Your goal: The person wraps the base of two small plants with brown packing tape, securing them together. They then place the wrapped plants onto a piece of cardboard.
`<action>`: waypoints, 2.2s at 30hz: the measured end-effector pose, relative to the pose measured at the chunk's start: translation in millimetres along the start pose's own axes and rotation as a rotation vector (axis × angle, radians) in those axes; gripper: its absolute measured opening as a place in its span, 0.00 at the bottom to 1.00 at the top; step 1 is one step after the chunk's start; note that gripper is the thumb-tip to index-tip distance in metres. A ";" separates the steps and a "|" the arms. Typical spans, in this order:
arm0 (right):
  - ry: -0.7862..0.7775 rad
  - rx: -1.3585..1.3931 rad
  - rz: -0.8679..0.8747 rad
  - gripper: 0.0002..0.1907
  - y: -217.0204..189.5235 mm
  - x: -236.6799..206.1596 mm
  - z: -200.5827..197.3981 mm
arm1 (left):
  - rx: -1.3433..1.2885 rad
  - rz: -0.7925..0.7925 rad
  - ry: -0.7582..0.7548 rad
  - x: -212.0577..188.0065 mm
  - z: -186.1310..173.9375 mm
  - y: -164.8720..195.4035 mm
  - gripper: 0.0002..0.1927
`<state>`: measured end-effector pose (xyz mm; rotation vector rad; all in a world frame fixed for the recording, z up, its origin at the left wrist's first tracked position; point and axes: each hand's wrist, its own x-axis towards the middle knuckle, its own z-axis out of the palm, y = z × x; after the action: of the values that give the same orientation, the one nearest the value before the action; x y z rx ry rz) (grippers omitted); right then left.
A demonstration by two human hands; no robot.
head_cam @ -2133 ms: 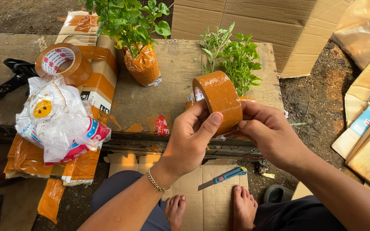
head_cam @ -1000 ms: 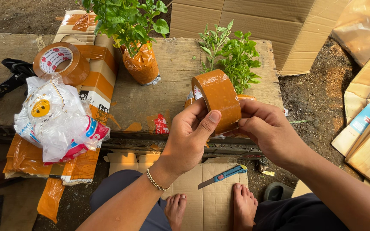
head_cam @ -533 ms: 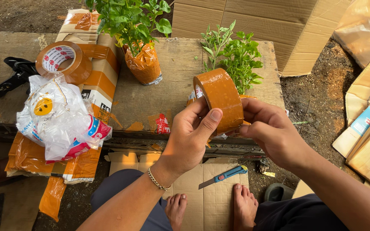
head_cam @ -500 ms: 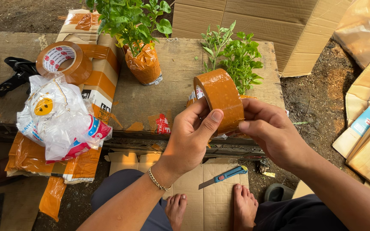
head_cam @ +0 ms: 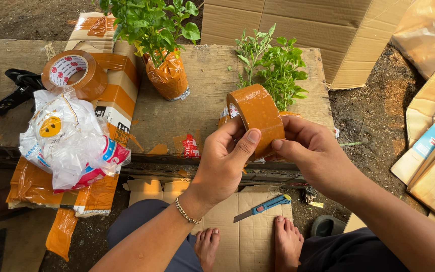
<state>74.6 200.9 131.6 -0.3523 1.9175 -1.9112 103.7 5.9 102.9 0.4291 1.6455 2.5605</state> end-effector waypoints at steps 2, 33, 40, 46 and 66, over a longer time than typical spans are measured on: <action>0.022 0.012 0.018 0.19 1.3 0.6 0.4 | 0.020 0.005 -0.006 -0.4 1.3 0.6 0.21; 0.030 0.183 0.004 0.19 10.6 3.0 -3.4 | 0.031 0.004 0.000 1.0 2.2 1.3 0.20; 0.034 0.144 0.037 0.19 7.2 -0.2 -3.8 | 0.019 0.011 -0.010 1.2 3.3 2.2 0.20; 0.049 0.073 0.033 0.20 4.9 0.3 -3.2 | 0.015 0.025 -0.018 2.2 3.6 1.0 0.20; 0.009 0.191 -0.006 0.19 5.0 -2.2 -3.7 | -0.057 0.040 -0.026 2.0 2.1 -2.0 0.21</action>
<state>75.4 205.3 126.8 -0.2930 1.7229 -2.0819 102.2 9.0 102.3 0.4939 1.5678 2.6115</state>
